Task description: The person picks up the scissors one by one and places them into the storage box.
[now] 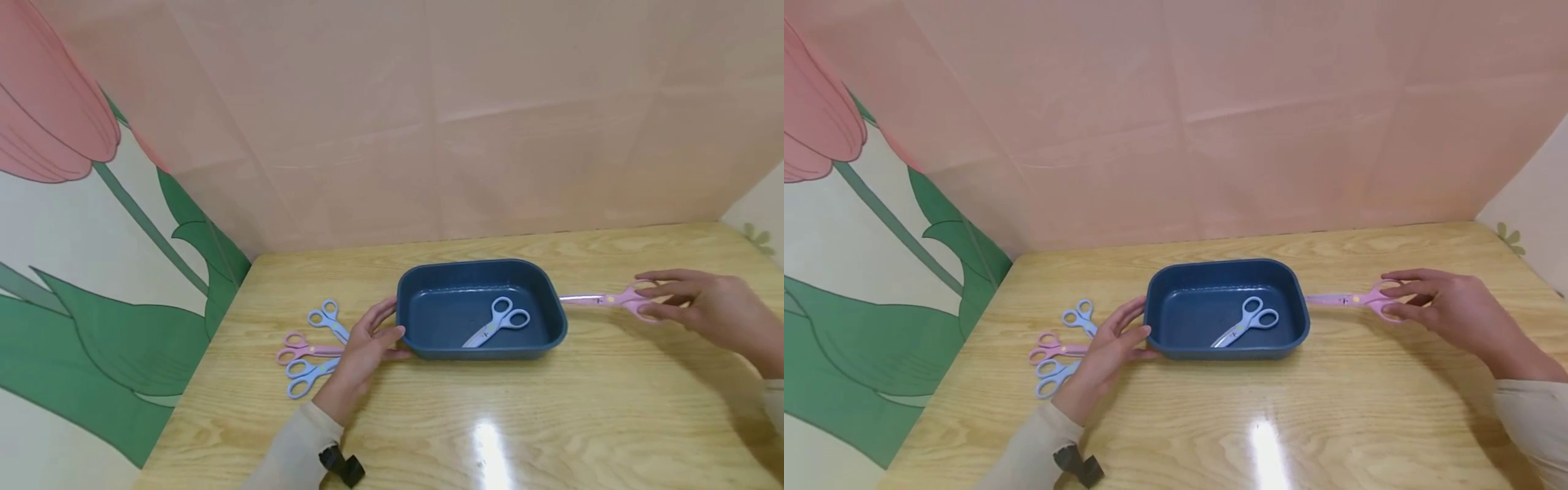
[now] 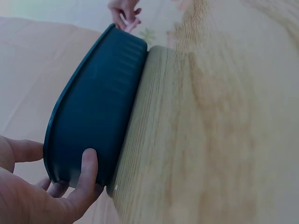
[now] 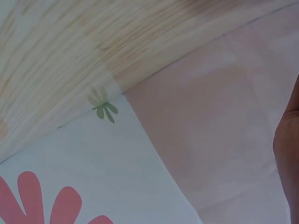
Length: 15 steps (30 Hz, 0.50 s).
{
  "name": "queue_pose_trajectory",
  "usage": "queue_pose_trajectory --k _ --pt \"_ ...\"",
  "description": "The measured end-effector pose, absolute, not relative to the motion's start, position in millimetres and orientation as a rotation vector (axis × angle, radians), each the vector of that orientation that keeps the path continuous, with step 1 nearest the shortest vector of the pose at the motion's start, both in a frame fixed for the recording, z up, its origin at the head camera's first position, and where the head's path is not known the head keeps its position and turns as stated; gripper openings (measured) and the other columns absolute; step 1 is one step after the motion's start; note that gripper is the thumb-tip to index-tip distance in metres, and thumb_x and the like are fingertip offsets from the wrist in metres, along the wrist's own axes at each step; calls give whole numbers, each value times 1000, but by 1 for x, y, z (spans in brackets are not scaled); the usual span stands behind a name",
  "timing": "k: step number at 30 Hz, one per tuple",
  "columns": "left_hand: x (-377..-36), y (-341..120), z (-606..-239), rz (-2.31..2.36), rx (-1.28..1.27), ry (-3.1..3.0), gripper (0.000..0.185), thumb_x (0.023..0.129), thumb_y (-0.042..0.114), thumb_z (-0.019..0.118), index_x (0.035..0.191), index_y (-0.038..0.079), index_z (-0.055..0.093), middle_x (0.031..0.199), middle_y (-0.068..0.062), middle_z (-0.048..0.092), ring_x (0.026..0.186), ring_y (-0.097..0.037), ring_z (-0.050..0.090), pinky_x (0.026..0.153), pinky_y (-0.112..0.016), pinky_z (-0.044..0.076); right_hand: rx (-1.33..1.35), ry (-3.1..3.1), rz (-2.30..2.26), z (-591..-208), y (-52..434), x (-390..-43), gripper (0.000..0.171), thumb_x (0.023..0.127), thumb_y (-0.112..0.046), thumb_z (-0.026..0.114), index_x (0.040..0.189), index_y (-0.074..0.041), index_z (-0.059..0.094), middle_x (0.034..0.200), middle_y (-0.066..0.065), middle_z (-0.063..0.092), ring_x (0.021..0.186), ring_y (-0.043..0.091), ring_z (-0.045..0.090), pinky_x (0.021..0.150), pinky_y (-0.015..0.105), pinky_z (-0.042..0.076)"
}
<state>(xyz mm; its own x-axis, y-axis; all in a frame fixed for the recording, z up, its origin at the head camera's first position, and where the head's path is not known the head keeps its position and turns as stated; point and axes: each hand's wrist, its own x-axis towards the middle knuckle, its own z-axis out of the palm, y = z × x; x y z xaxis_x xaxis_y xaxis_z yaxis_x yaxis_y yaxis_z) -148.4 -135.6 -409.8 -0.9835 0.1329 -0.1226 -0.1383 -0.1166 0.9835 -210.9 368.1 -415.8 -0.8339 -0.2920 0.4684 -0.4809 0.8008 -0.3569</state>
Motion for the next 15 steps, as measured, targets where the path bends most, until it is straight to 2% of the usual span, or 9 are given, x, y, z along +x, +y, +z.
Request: queue_pose_trajectory --k 5,12,15 --pt "-150 -135 -411 2226 -12 1960 60 95 -3 59 150 9 42 158 -12 39 100 -18 67 77 -40 64 530 -2596 710 -413 365 -212 34 65 -15 91 97 -12 80 90 -56 50 50 -10 52 41 13 35" --pt "-151 -135 -413 2229 -23 1954 60 94 -3 60 150 10 42 158 -11 39 102 -20 67 79 -42 64 512 -2560 704 -413 361 -212 26 66 -14 90 90 -10 80 103 -61 42 50 -15 49 39 13 35" --pt "-151 -135 -413 2232 -27 1948 60 94 -3 60 150 10 42 158 -11 39 102 -20 67 79 -42 64 498 -2533 710 -412 361 -212 33 67 -16 90 96 -6 79 102 -62 40 46 -14 47 37 14 33"
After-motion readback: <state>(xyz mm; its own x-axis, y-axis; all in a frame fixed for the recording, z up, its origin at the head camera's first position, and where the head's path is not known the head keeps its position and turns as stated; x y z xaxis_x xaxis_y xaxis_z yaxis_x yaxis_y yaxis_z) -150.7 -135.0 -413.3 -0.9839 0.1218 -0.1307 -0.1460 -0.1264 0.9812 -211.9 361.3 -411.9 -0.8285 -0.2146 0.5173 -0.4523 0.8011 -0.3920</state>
